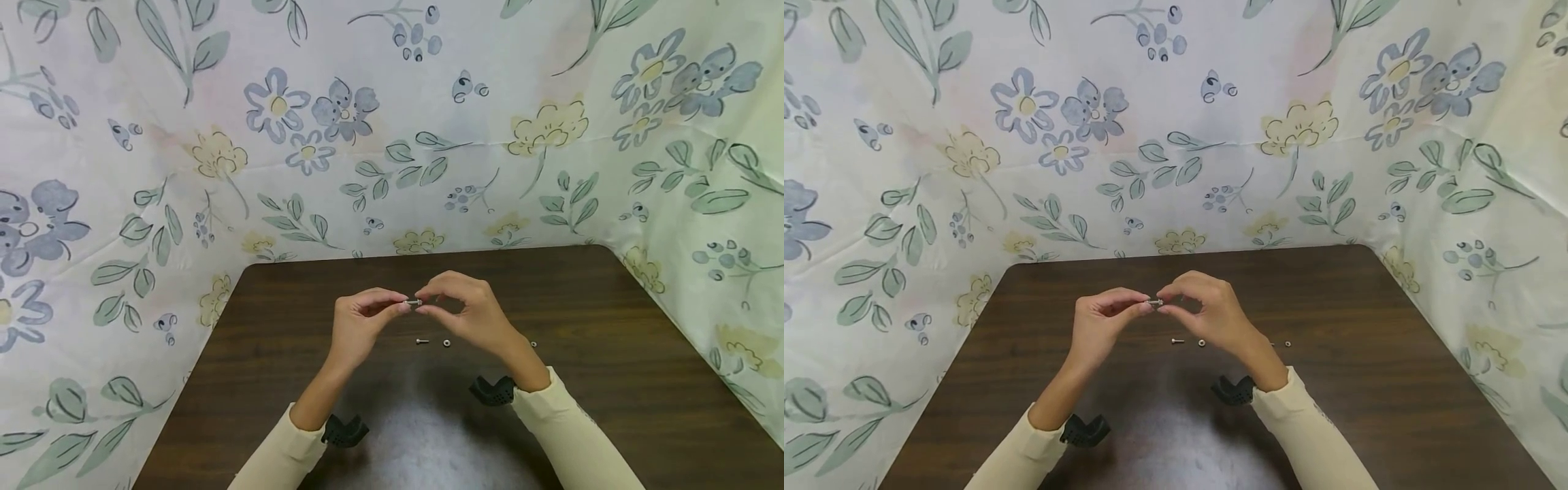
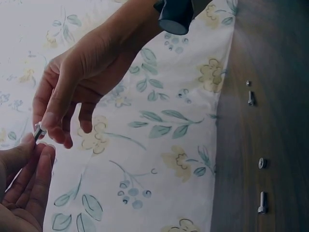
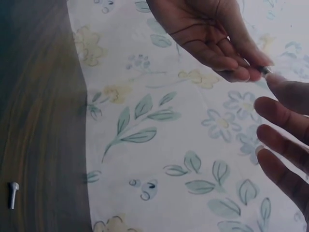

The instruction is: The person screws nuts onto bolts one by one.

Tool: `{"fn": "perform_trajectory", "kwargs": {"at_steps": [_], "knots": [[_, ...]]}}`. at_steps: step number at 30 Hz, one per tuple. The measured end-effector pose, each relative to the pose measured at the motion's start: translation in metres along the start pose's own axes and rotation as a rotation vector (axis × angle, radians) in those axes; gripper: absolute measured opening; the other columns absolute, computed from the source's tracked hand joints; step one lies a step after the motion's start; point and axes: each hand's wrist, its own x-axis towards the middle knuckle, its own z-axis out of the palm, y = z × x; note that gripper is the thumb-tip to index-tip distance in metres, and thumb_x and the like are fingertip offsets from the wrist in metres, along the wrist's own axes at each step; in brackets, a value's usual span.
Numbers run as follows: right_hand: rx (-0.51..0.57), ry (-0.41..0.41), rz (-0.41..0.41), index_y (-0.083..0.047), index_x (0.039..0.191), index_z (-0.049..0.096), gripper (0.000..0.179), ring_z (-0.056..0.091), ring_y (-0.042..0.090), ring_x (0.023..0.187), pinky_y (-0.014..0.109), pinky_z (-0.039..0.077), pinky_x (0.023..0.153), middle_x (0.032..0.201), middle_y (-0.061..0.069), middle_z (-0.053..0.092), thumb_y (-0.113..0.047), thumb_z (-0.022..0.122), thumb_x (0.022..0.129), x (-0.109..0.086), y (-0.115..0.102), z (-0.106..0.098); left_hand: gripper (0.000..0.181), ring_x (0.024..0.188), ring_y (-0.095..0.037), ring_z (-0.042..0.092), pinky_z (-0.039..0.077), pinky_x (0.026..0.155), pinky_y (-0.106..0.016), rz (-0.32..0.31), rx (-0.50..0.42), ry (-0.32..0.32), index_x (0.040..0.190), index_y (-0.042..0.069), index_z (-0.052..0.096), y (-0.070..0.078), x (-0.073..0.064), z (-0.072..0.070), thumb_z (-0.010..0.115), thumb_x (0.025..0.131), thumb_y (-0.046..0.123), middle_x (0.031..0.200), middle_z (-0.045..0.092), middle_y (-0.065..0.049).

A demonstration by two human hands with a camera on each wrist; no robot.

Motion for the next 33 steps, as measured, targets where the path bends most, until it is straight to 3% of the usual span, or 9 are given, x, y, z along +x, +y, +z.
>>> {"fn": "perform_trajectory", "kwargs": {"at_steps": [4, 16, 24, 29, 33], "knots": [[0.001, 0.006, -0.011, -0.008, 0.100, 0.076, 0.029, 0.067, 0.016, 0.086, 0.025, 0.056, 0.072, 0.095, 0.000, 0.073, 0.006, 0.086, 0.076, -0.0006, 0.0007, 0.0013, 0.008, 0.078, -0.026, 0.073, 0.062, 0.072, -0.035, 0.001, -0.008, -0.004, 0.094, 0.004, 0.080, 0.0008, -0.0002, 0.0006, 0.080, 0.086, 0.003, 0.090, 0.076, -0.009], [0.019, -0.034, 0.066, -0.010, 0.095, 0.077, 0.021, 0.065, 0.009, 0.072, 0.020, 0.055, 0.068, 0.087, -0.001, 0.073, 0.006, 0.081, 0.082, -0.0030, -0.0006, 0.0035, 0.010, 0.080, -0.023, 0.073, 0.062, 0.073, -0.035, 0.018, 0.014, -0.009, 0.095, -0.002, 0.079, 0.0009, -0.0017, 0.0007, 0.080, 0.086, 0.002, 0.090, 0.076, -0.009], [0.016, -0.052, 0.109, -0.010, 0.093, 0.076, 0.006, 0.065, 0.007, 0.070, 0.022, 0.054, 0.064, 0.083, -0.005, 0.072, -0.004, 0.076, 0.092, -0.0035, -0.0013, 0.0052, 0.010, 0.080, -0.025, 0.073, 0.062, 0.073, -0.036, 0.022, 0.019, -0.016, 0.096, -0.001, 0.079, 0.0024, -0.0020, 0.0010, 0.079, 0.087, 0.003, 0.091, 0.076, -0.007], [0.000, -0.040, 0.107, -0.009, 0.102, 0.076, 0.023, 0.069, 0.011, 0.076, 0.024, 0.058, 0.068, 0.092, -0.001, 0.075, -0.003, 0.085, 0.081, -0.0034, -0.0001, 0.0045, 0.009, 0.079, -0.024, 0.072, 0.062, 0.072, -0.034, 0.020, 0.015, -0.004, 0.095, 0.002, 0.080, 0.0012, -0.0016, 0.0007, 0.080, 0.086, 0.002, 0.089, 0.076, -0.008], [0.005, -0.004, 0.048, -0.004, 0.105, 0.075, 0.036, 0.071, 0.019, 0.077, 0.021, 0.058, 0.072, 0.096, 0.006, 0.076, 0.007, 0.088, 0.072, -0.0011, -0.0008, 0.0041, 0.008, 0.079, -0.025, 0.072, 0.062, 0.073, -0.035, 0.014, 0.003, -0.002, 0.095, 0.002, 0.080, 0.0011, -0.0010, 0.0004, 0.080, 0.086, 0.002, 0.089, 0.076, -0.008]]}}
